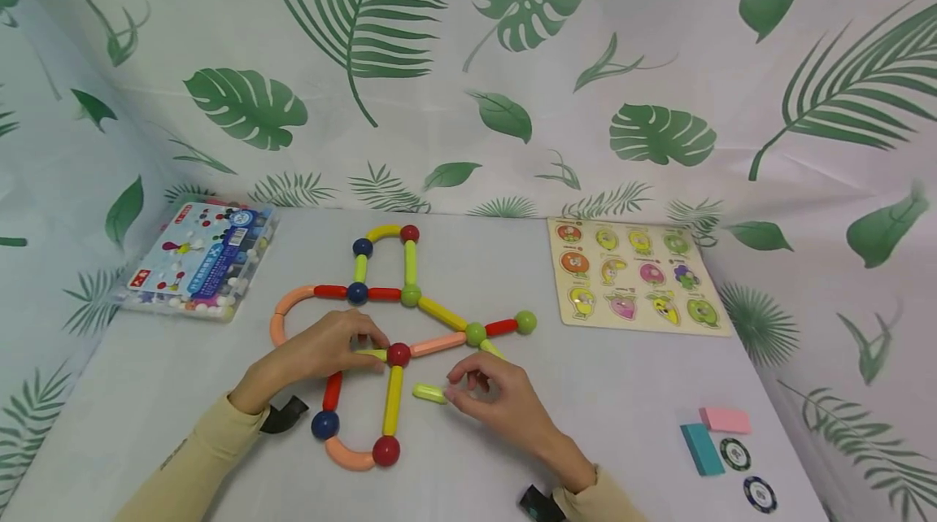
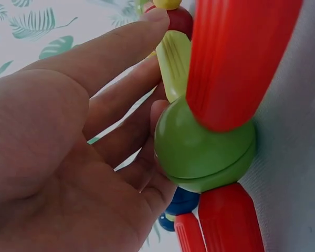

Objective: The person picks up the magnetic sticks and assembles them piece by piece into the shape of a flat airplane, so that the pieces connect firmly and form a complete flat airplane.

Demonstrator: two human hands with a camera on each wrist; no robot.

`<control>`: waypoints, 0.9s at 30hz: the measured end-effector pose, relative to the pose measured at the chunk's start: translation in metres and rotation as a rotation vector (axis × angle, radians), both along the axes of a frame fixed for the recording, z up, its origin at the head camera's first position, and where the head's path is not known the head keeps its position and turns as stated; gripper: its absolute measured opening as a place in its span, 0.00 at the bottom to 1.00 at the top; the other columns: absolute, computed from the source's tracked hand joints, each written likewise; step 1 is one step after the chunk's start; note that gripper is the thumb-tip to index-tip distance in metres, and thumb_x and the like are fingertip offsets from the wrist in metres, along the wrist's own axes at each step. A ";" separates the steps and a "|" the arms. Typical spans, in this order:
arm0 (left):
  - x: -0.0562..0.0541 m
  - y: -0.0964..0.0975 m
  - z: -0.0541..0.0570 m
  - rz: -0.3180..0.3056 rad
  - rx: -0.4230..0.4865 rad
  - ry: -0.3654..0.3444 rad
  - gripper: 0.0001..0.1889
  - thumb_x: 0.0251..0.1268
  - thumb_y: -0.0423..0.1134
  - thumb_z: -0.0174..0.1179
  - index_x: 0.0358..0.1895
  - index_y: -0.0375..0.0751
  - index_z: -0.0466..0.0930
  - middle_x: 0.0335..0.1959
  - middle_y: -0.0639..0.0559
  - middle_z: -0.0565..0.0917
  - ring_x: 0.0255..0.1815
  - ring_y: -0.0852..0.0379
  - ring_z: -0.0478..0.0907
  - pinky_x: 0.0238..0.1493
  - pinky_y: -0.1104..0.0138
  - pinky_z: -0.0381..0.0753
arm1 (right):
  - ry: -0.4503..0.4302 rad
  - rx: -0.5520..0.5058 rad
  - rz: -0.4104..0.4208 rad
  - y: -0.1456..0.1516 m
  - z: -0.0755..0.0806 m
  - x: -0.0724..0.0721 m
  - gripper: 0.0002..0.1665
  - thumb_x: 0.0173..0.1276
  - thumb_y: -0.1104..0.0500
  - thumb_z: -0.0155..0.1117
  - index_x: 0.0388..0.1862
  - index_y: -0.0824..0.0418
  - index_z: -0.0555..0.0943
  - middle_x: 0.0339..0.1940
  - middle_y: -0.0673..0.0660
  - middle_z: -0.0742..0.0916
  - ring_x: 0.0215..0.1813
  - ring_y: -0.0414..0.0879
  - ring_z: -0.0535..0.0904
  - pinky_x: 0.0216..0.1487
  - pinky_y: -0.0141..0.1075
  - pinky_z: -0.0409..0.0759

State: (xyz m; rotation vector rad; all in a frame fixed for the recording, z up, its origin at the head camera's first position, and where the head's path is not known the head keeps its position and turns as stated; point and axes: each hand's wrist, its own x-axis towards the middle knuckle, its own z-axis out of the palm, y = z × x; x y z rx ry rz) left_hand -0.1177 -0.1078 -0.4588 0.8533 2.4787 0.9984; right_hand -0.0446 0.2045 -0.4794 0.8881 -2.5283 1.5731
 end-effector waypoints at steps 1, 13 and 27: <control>0.000 0.000 -0.001 -0.005 -0.001 0.003 0.12 0.59 0.43 0.74 0.46 0.46 0.89 0.41 0.59 0.87 0.42 0.57 0.79 0.46 0.67 0.80 | -0.003 0.013 0.009 -0.003 -0.001 0.000 0.12 0.65 0.59 0.74 0.46 0.53 0.83 0.35 0.47 0.83 0.34 0.42 0.75 0.33 0.34 0.74; -0.001 -0.002 -0.004 -0.006 -0.018 -0.028 0.12 0.60 0.43 0.73 0.46 0.46 0.89 0.40 0.59 0.87 0.39 0.61 0.77 0.44 0.69 0.79 | -0.050 0.210 -0.014 -0.023 -0.024 -0.004 0.16 0.61 0.52 0.79 0.46 0.44 0.83 0.40 0.39 0.84 0.37 0.36 0.75 0.38 0.28 0.77; -0.003 -0.004 -0.003 0.006 -0.034 -0.044 0.12 0.59 0.45 0.74 0.45 0.47 0.89 0.40 0.60 0.87 0.39 0.62 0.76 0.44 0.70 0.79 | 0.024 0.163 -0.167 -0.008 0.005 -0.004 0.14 0.65 0.57 0.75 0.48 0.45 0.84 0.34 0.42 0.80 0.33 0.42 0.74 0.32 0.31 0.73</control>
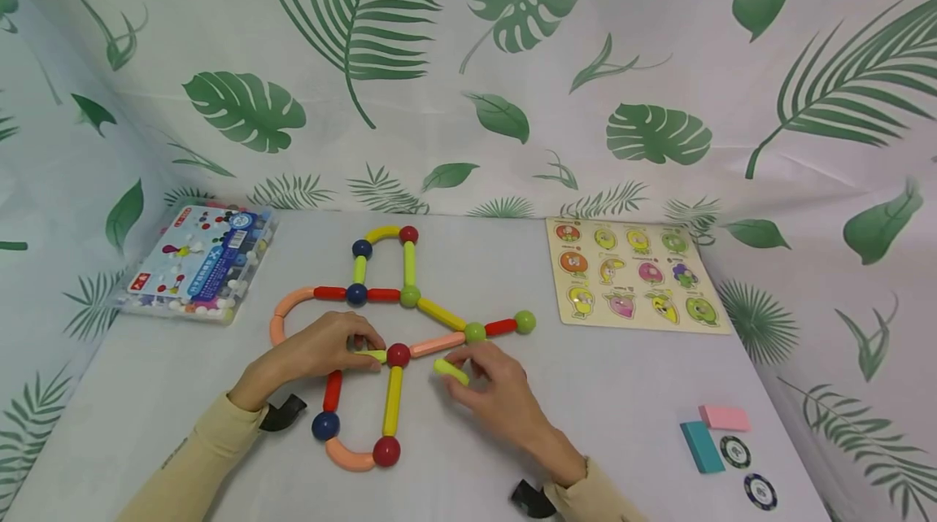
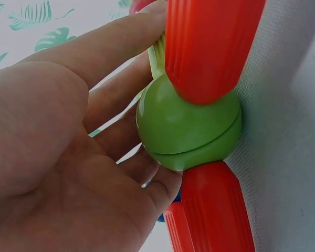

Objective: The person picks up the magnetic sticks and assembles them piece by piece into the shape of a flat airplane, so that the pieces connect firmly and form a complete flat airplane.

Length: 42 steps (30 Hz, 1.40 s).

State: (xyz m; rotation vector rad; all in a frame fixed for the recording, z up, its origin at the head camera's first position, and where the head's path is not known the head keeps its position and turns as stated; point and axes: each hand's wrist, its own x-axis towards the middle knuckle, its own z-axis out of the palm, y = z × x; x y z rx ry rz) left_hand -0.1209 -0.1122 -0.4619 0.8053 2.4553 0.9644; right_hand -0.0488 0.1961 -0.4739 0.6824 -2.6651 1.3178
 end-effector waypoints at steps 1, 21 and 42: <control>0.000 0.000 0.000 0.000 0.004 -0.001 0.13 0.59 0.44 0.74 0.45 0.47 0.89 0.40 0.59 0.87 0.39 0.62 0.76 0.44 0.70 0.79 | -0.002 -0.023 -0.049 0.006 0.003 -0.002 0.14 0.65 0.57 0.75 0.47 0.46 0.84 0.32 0.44 0.79 0.31 0.43 0.73 0.31 0.31 0.72; -0.002 -0.005 -0.002 -0.003 0.016 -0.013 0.12 0.60 0.46 0.74 0.45 0.48 0.89 0.40 0.60 0.87 0.38 0.63 0.76 0.43 0.70 0.78 | -0.300 0.074 -0.627 0.066 -0.011 -0.016 0.19 0.69 0.45 0.70 0.48 0.57 0.84 0.36 0.55 0.87 0.37 0.45 0.75 0.30 0.30 0.71; -0.003 -0.003 -0.002 -0.007 0.001 -0.019 0.12 0.60 0.46 0.74 0.45 0.50 0.89 0.38 0.63 0.85 0.39 0.62 0.76 0.44 0.70 0.78 | -0.336 0.125 -0.450 0.082 -0.009 -0.012 0.36 0.66 0.36 0.69 0.66 0.51 0.71 0.46 0.54 0.88 0.39 0.44 0.76 0.35 0.29 0.73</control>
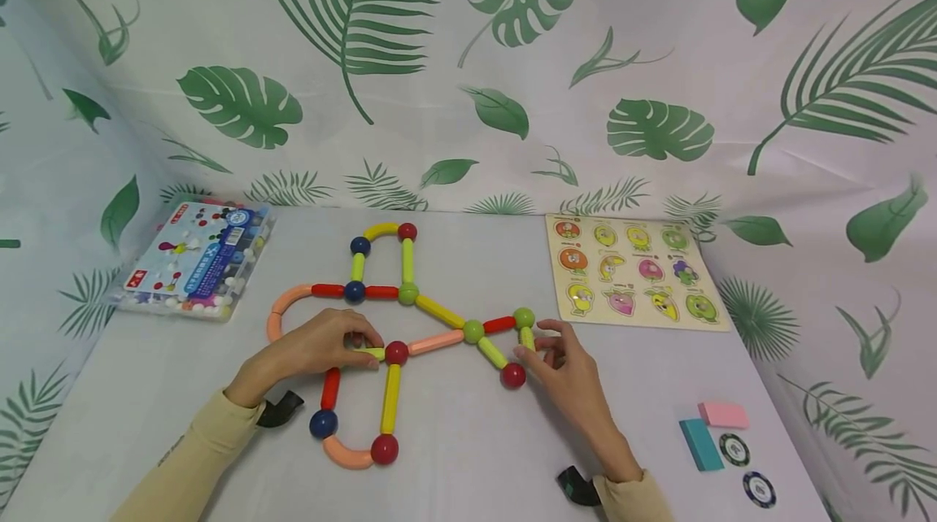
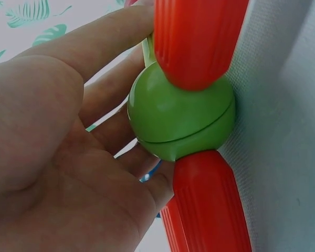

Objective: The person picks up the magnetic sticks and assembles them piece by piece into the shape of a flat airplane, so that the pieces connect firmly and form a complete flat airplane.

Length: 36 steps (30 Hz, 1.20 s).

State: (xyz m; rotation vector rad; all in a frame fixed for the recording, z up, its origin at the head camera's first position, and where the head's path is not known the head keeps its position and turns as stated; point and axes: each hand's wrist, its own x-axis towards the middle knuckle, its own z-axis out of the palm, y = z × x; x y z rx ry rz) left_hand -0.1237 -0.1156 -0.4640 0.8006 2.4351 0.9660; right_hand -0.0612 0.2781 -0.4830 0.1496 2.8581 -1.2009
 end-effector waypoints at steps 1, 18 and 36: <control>0.000 0.000 0.000 -0.003 0.002 0.001 0.12 0.60 0.46 0.74 0.45 0.50 0.89 0.39 0.62 0.85 0.39 0.62 0.76 0.44 0.70 0.78 | -0.008 0.000 0.030 0.002 0.000 0.001 0.38 0.64 0.37 0.71 0.67 0.49 0.70 0.48 0.54 0.87 0.40 0.44 0.75 0.36 0.30 0.73; 0.001 0.000 0.000 0.004 -0.003 -0.005 0.12 0.60 0.46 0.74 0.45 0.50 0.89 0.39 0.63 0.85 0.39 0.61 0.76 0.44 0.69 0.78 | 0.018 -0.074 0.263 0.022 -0.005 0.003 0.40 0.59 0.44 0.78 0.69 0.42 0.71 0.50 0.51 0.81 0.43 0.44 0.74 0.37 0.32 0.70; 0.001 0.000 -0.001 0.006 0.003 -0.015 0.12 0.60 0.47 0.74 0.45 0.51 0.89 0.39 0.63 0.85 0.40 0.61 0.76 0.45 0.69 0.79 | -0.016 -0.098 0.303 0.033 -0.002 -0.004 0.27 0.76 0.46 0.61 0.72 0.40 0.73 0.58 0.51 0.85 0.45 0.43 0.79 0.44 0.30 0.79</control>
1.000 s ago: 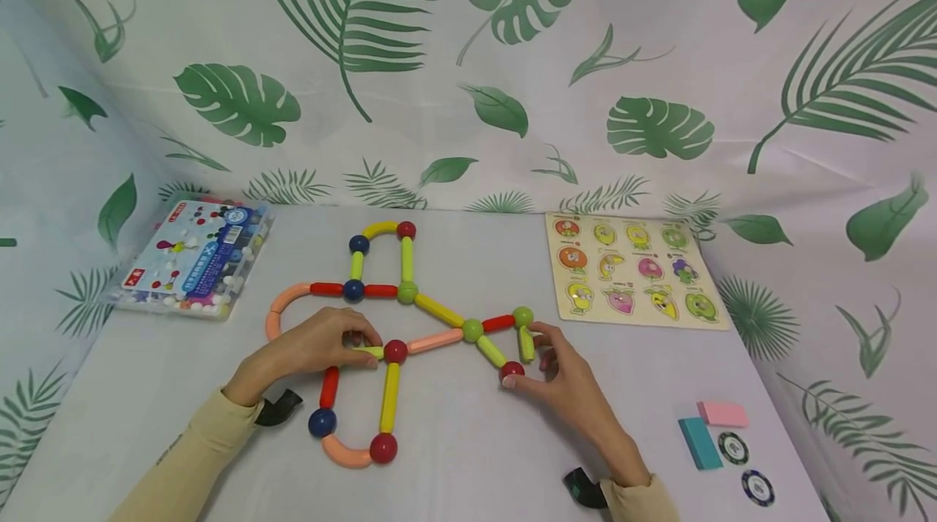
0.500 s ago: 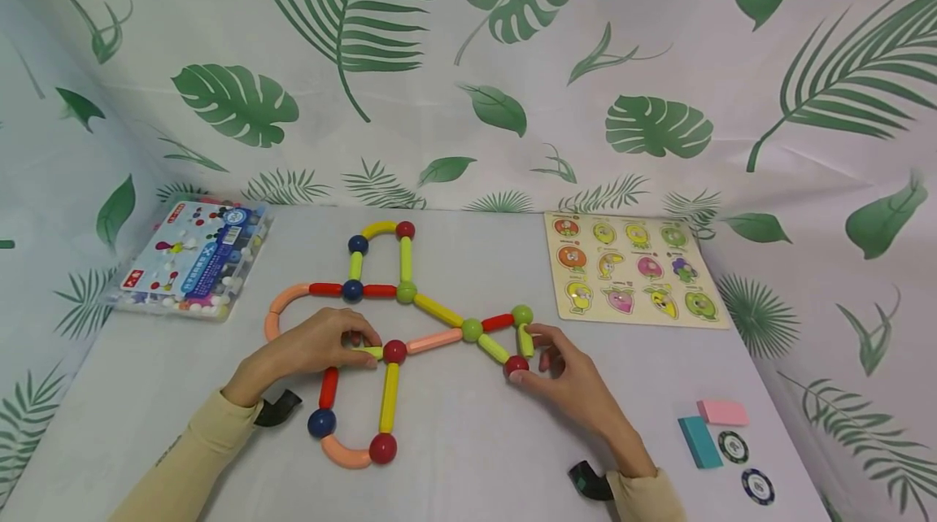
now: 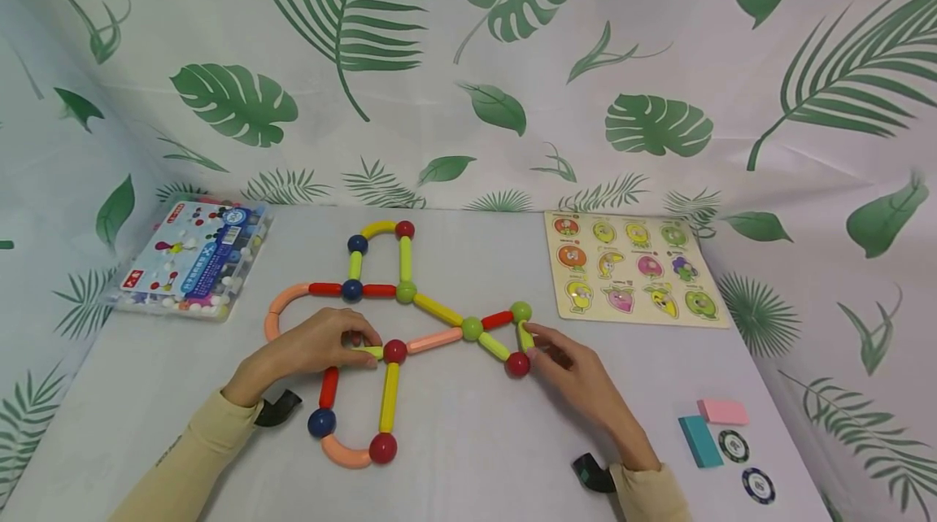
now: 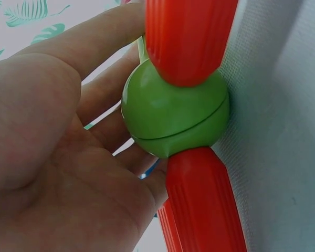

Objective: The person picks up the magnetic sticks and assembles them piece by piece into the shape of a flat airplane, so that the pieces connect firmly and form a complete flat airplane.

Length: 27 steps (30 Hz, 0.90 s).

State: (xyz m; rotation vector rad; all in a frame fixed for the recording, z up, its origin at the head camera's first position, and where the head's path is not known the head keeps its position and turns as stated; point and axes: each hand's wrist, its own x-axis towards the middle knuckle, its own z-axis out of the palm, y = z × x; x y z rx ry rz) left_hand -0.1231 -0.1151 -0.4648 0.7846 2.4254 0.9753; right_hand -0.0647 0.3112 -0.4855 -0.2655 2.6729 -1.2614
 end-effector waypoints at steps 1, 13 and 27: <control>0.000 0.000 0.000 0.002 -0.002 -0.001 0.12 0.60 0.47 0.74 0.45 0.52 0.89 0.39 0.64 0.85 0.40 0.61 0.76 0.45 0.69 0.79 | 0.008 -0.004 0.002 0.000 -0.001 -0.001 0.25 0.78 0.47 0.59 0.72 0.41 0.73 0.59 0.51 0.85 0.45 0.43 0.80 0.44 0.30 0.80; 0.000 0.002 0.001 -0.007 0.005 0.000 0.12 0.60 0.47 0.73 0.46 0.52 0.88 0.39 0.64 0.85 0.40 0.62 0.76 0.45 0.69 0.79 | 0.067 0.003 -0.078 -0.008 -0.002 -0.007 0.23 0.74 0.50 0.64 0.64 0.52 0.75 0.47 0.51 0.89 0.44 0.38 0.83 0.43 0.28 0.81; 0.000 0.001 0.001 0.008 0.000 -0.004 0.12 0.60 0.46 0.74 0.46 0.52 0.88 0.39 0.64 0.85 0.40 0.62 0.76 0.45 0.69 0.79 | 0.054 0.038 -0.035 -0.016 -0.001 -0.008 0.36 0.66 0.46 0.74 0.69 0.49 0.70 0.41 0.49 0.86 0.36 0.40 0.75 0.35 0.29 0.73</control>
